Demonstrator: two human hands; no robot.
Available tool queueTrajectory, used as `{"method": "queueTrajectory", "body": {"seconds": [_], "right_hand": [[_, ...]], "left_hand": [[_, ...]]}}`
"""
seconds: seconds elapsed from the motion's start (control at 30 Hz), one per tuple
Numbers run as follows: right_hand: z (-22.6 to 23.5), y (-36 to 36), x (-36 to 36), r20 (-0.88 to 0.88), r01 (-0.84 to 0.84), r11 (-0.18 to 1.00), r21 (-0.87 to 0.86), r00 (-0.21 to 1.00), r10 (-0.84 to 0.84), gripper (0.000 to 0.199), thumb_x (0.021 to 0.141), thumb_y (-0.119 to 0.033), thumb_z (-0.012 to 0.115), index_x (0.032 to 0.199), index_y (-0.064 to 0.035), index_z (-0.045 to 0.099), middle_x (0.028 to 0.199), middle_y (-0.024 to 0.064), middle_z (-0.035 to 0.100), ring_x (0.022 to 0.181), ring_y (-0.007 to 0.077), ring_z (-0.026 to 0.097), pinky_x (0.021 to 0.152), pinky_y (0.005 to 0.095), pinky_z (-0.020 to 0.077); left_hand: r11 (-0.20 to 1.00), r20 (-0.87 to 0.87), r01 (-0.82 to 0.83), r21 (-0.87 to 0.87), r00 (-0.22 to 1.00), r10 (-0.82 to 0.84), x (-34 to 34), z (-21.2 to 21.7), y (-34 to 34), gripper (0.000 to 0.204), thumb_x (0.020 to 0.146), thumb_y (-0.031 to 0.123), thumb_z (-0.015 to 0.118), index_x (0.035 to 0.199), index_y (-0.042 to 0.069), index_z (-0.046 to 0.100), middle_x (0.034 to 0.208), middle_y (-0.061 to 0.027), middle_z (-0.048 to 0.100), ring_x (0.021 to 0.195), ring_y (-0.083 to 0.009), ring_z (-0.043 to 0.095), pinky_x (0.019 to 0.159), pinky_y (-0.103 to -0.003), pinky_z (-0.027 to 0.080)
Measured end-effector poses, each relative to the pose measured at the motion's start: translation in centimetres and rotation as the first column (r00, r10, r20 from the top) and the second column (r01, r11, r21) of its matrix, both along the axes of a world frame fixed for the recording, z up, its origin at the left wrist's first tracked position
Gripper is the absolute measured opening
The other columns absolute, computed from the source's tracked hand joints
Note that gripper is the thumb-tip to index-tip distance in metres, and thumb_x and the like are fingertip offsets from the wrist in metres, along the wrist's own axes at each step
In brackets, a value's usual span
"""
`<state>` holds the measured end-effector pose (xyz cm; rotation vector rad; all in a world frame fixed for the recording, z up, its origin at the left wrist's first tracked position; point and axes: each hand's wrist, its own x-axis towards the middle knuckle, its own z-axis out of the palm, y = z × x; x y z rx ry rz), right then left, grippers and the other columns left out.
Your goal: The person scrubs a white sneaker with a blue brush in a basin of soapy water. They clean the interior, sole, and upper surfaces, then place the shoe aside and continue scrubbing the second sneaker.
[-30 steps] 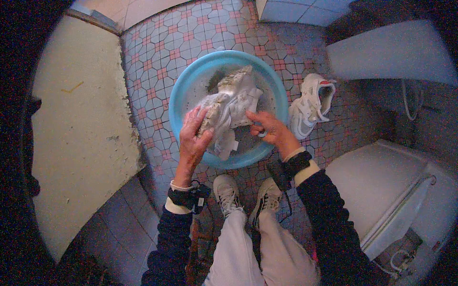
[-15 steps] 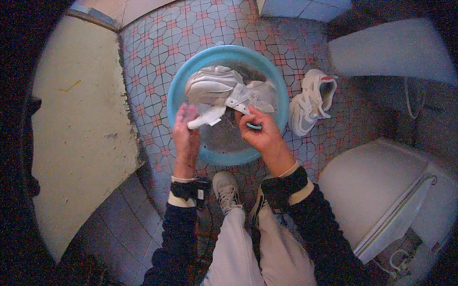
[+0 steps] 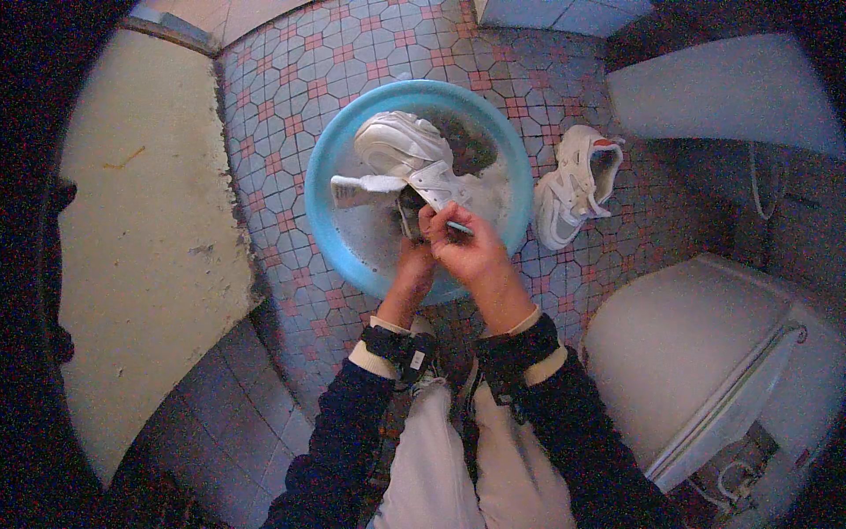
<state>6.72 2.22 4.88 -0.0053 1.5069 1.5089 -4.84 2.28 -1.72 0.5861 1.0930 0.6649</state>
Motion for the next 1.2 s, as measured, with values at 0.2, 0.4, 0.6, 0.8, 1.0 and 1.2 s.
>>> {"method": "queueTrajectory", "body": {"seconds": [0.2,0.4,0.6,0.8,1.0,1.2], "right_hand": [[-0.3,-0.5,0.6,0.036,-0.138,0.987,0.087,0.990,0.135,0.025,0.090,-0.007,0.041,0.109,0.0087,0.042,0.095,0.0171,0.052,0.060,0.0127,0.052,0.053,0.0244,0.0491],[0.8,-3.1,0.9,0.380,-0.537,0.715,0.448,0.838,0.391,0.028,0.091,-0.019,0.042,0.110,0.0008,0.047,0.092,0.0098,0.055,0.064,0.0117,0.053,0.051,0.0240,0.0461],[1.5,-4.6,0.3,0.070,-0.303,0.602,-0.739,-0.923,-0.379,0.040,0.082,-0.007,0.044,0.121,-0.0025,0.048,0.099,0.0121,0.051,0.069,0.0240,0.058,0.058,0.0340,0.0481],[3.1,-4.5,-1.1,-0.145,-0.142,0.425,-0.894,-0.806,-0.574,0.044,0.075,0.000,0.049,0.119,-0.0023,0.048,0.106,0.0122,0.049,0.075,0.0319,0.060,0.063,0.0401,0.0495],[1.0,1.9,-2.2,-0.257,0.029,0.371,-0.928,-0.772,-0.581,0.042,0.077,-0.005,0.052,0.118,-0.0024,0.046,0.110,0.0099,0.049,0.075,0.0306,0.061,0.059,0.0407,0.0497],[-1.5,1.3,-0.2,-0.179,-0.158,0.455,-0.876,-0.769,-0.613,0.043,0.077,-0.008,0.053,0.118,-0.0033,0.045,0.115,0.0094,0.050,0.078,0.0319,0.061,0.059,0.0401,0.0503]], "left_hand": [[1.000,-0.092,-0.017,0.008,0.996,0.018,-0.6,-0.9,-0.2,0.028,0.086,0.022,0.056,0.105,0.001,0.057,0.093,-0.0036,0.060,0.080,-0.0118,0.054,0.071,-0.027,0.044],[0.983,-0.361,0.122,0.138,0.930,-0.065,-2.9,-0.4,0.2,0.025,0.077,0.014,0.052,0.096,-0.003,0.055,0.080,-0.0071,0.057,0.070,-0.0165,0.053,0.067,-0.030,0.043],[0.884,-0.641,0.291,0.365,0.767,0.012,-2.9,0.9,1.1,0.047,0.072,0.014,0.053,0.117,-0.002,0.050,0.079,-0.0170,0.051,0.076,-0.0318,0.052,0.070,-0.037,0.043],[0.870,-0.646,0.330,0.365,0.763,-0.018,-3.1,2.2,1.6,0.058,0.071,0.015,0.053,0.127,0.001,0.045,0.087,-0.0217,0.050,0.084,-0.0350,0.050,0.078,-0.038,0.042],[0.835,-0.684,0.423,0.351,0.725,-0.080,-2.7,2.9,1.9,0.048,0.070,0.014,0.052,0.116,-0.001,0.051,0.086,-0.0228,0.053,0.091,-0.0381,0.047,0.081,-0.042,0.040],[0.834,-0.730,0.433,0.341,0.681,-0.055,-2.7,2.7,3.7,0.038,0.070,0.013,0.050,0.106,0.004,0.058,0.082,-0.0251,0.057,0.084,-0.0387,0.051,0.078,-0.044,0.041]]}}
